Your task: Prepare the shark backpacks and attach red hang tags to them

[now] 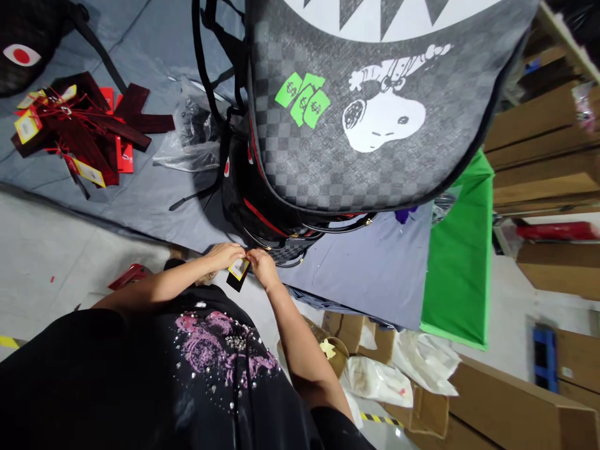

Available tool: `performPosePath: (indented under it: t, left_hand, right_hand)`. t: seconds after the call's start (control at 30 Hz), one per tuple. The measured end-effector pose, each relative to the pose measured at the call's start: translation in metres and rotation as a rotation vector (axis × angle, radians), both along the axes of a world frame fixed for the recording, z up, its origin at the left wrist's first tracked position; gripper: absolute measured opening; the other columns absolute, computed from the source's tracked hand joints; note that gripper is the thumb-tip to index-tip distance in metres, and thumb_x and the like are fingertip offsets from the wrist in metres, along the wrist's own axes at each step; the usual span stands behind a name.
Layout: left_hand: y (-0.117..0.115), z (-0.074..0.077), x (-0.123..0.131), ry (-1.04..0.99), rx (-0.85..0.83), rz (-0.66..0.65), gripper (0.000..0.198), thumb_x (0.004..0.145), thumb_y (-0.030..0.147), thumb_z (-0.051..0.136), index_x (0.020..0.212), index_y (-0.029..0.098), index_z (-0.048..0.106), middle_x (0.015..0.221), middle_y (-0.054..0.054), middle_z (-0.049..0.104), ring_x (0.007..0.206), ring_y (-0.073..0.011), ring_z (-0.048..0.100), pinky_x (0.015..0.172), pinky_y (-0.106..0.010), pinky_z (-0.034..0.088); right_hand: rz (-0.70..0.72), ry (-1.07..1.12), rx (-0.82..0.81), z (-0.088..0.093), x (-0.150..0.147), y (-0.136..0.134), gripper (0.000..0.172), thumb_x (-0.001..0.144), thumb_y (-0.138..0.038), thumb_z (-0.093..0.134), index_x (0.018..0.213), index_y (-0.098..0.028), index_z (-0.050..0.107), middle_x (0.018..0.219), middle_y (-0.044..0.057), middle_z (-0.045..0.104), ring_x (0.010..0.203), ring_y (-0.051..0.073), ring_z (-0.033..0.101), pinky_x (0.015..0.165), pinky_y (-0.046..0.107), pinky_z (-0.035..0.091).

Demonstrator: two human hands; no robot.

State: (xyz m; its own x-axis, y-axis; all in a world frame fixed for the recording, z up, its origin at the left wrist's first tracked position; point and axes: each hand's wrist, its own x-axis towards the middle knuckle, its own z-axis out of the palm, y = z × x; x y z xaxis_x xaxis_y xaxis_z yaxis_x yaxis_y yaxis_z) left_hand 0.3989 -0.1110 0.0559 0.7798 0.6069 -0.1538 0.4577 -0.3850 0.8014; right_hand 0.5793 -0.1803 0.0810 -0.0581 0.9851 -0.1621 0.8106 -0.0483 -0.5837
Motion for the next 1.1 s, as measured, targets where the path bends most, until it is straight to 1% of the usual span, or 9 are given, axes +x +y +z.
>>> performPosePath:
  t: [0.13,0.23,0.4,0.53,0.63,0.77,0.9,0.97,1.1]
  left_hand:
    - [0.0,0.003,0.006,0.076,0.026,0.005,0.019,0.095,0.025,0.053,0.101,0.024,0.071,0.099,-0.003,0.072,0.089,-0.02,0.067,0.072,-0.026,0.045]
    - [0.002,0.005,0.009,0.124,0.037,0.005,0.015,0.093,0.028,0.058,0.102,0.023,0.069,0.091,-0.003,0.073,0.085,-0.0211,0.068,0.069,-0.026,0.045]
    - [0.001,0.007,0.015,0.152,0.06,-0.043,0.016,0.094,0.023,0.057,0.098,0.019,0.071,0.095,-0.008,0.074,0.09,-0.0233,0.069,0.073,-0.028,0.047]
    - [-0.007,0.011,0.019,0.175,0.051,-0.013,0.02,0.093,0.019,0.054,0.097,0.014,0.073,0.095,-0.013,0.074,0.092,-0.0261,0.069,0.076,-0.031,0.05]
    - [-0.011,0.013,0.019,0.168,0.025,0.025,0.02,0.093,0.021,0.054,0.1,0.015,0.072,0.096,-0.013,0.074,0.094,-0.0267,0.07,0.078,-0.032,0.05]
    - [-0.015,0.012,0.014,0.156,-0.04,0.045,0.014,0.088,0.019,0.061,0.096,0.02,0.072,0.092,-0.008,0.074,0.091,-0.0241,0.071,0.075,-0.029,0.05]
    - [-0.02,0.012,0.013,0.154,-0.078,0.141,0.025,0.095,0.032,0.055,0.112,0.018,0.065,0.098,-0.011,0.073,0.093,-0.0262,0.07,0.075,-0.031,0.051]
    - [-0.022,0.013,0.013,0.134,-0.097,0.148,0.028,0.097,0.036,0.053,0.117,0.019,0.062,0.101,-0.01,0.073,0.094,-0.0254,0.07,0.075,-0.031,0.051]
    - [-0.022,0.013,0.013,0.116,-0.137,0.117,0.015,0.094,0.029,0.056,0.103,0.023,0.066,0.096,-0.006,0.073,0.093,-0.0227,0.07,0.074,-0.027,0.049]
  right_hand:
    - [0.028,-0.05,-0.02,0.002,-0.001,0.0,0.022,0.091,-0.024,0.048,0.081,-0.023,0.068,0.077,0.006,0.06,0.074,0.021,0.056,0.071,0.029,0.042]
    - [0.052,-0.068,-0.031,0.003,-0.002,0.002,0.022,0.091,-0.024,0.048,0.081,-0.022,0.068,0.077,0.006,0.061,0.075,0.021,0.056,0.072,0.029,0.043]
    - [0.071,-0.079,-0.047,0.005,-0.002,0.006,0.024,0.091,-0.028,0.046,0.08,-0.021,0.066,0.079,0.007,0.064,0.078,0.022,0.06,0.075,0.031,0.044]
    - [0.063,-0.06,-0.065,0.007,0.0,0.008,0.024,0.087,-0.033,0.046,0.076,-0.021,0.064,0.078,0.008,0.066,0.076,0.023,0.062,0.073,0.032,0.045]
    - [0.017,-0.028,-0.08,0.007,0.002,0.009,0.024,0.084,-0.038,0.047,0.076,-0.021,0.063,0.078,0.008,0.067,0.074,0.023,0.062,0.07,0.032,0.046]
    - [-0.084,0.049,-0.127,0.004,0.002,0.008,0.027,0.081,-0.046,0.053,0.079,-0.02,0.061,0.073,0.007,0.067,0.065,0.021,0.061,0.064,0.031,0.046]
    - [-0.166,0.137,-0.166,0.001,0.002,0.005,0.034,0.077,-0.055,0.058,0.077,-0.021,0.059,0.069,0.004,0.065,0.061,0.018,0.059,0.059,0.029,0.046]
    - [-0.202,0.164,-0.164,0.0,0.002,0.005,0.036,0.075,-0.056,0.061,0.076,-0.02,0.058,0.069,0.003,0.063,0.061,0.018,0.057,0.06,0.029,0.046]
    - [-0.25,0.209,-0.154,-0.001,0.003,0.004,0.038,0.071,-0.057,0.066,0.076,-0.02,0.059,0.071,0.002,0.062,0.064,0.017,0.056,0.064,0.03,0.046]
